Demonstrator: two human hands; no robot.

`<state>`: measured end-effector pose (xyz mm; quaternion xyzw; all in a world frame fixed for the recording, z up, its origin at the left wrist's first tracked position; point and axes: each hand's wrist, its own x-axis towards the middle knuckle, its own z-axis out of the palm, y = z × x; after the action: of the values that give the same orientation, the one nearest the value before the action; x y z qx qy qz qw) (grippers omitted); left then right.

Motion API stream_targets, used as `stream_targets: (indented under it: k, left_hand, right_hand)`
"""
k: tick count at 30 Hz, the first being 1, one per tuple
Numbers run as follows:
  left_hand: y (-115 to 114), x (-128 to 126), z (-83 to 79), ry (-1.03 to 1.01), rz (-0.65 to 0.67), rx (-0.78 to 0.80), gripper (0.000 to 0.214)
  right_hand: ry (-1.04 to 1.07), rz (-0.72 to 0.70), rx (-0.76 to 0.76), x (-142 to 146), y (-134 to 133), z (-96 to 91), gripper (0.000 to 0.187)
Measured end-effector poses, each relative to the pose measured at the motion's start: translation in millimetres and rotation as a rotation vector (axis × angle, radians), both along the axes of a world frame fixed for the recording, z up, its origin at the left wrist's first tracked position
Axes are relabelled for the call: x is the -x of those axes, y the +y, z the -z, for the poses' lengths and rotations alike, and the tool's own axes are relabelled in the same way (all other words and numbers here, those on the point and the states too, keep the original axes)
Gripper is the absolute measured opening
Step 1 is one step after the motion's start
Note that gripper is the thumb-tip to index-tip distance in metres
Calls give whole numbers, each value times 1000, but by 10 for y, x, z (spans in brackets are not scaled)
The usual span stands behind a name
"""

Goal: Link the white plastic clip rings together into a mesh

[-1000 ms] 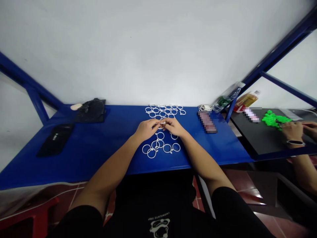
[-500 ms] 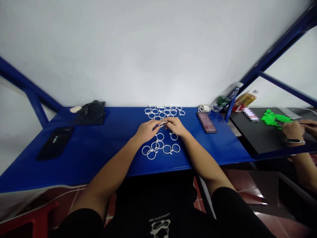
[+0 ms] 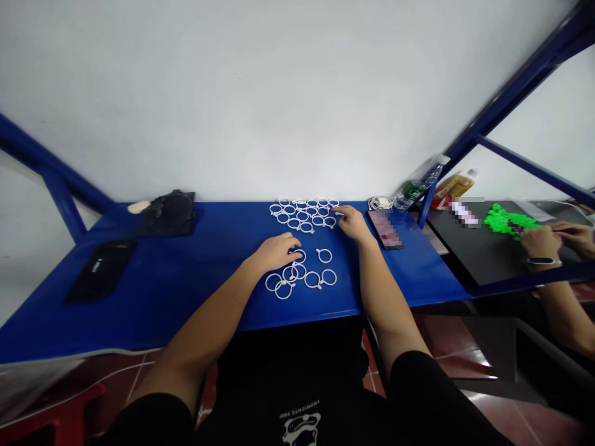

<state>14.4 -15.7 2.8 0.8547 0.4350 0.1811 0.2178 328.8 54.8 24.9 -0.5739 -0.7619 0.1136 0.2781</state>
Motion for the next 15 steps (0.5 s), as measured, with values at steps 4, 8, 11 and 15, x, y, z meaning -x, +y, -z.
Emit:
stream_targets:
  k: [4,8,11,15]
  left_hand:
    - [3,-3,-45,37,14,-56,16]
    - [-25,-35,-148,-40,-143,-97,16]
    - [-39,-46,-218,-103,-255,-110,16]
    - [-35,-44,-238,-150,-299,-147,14]
  right_hand:
    - [62,81,-33,45,-14,-19,46]
    - [140,-13,-49,261,-131,-84,34]
    - [125,-239,-19,505,-276,-132,31]
    - [27,-332,23,668,-358,-139,24]
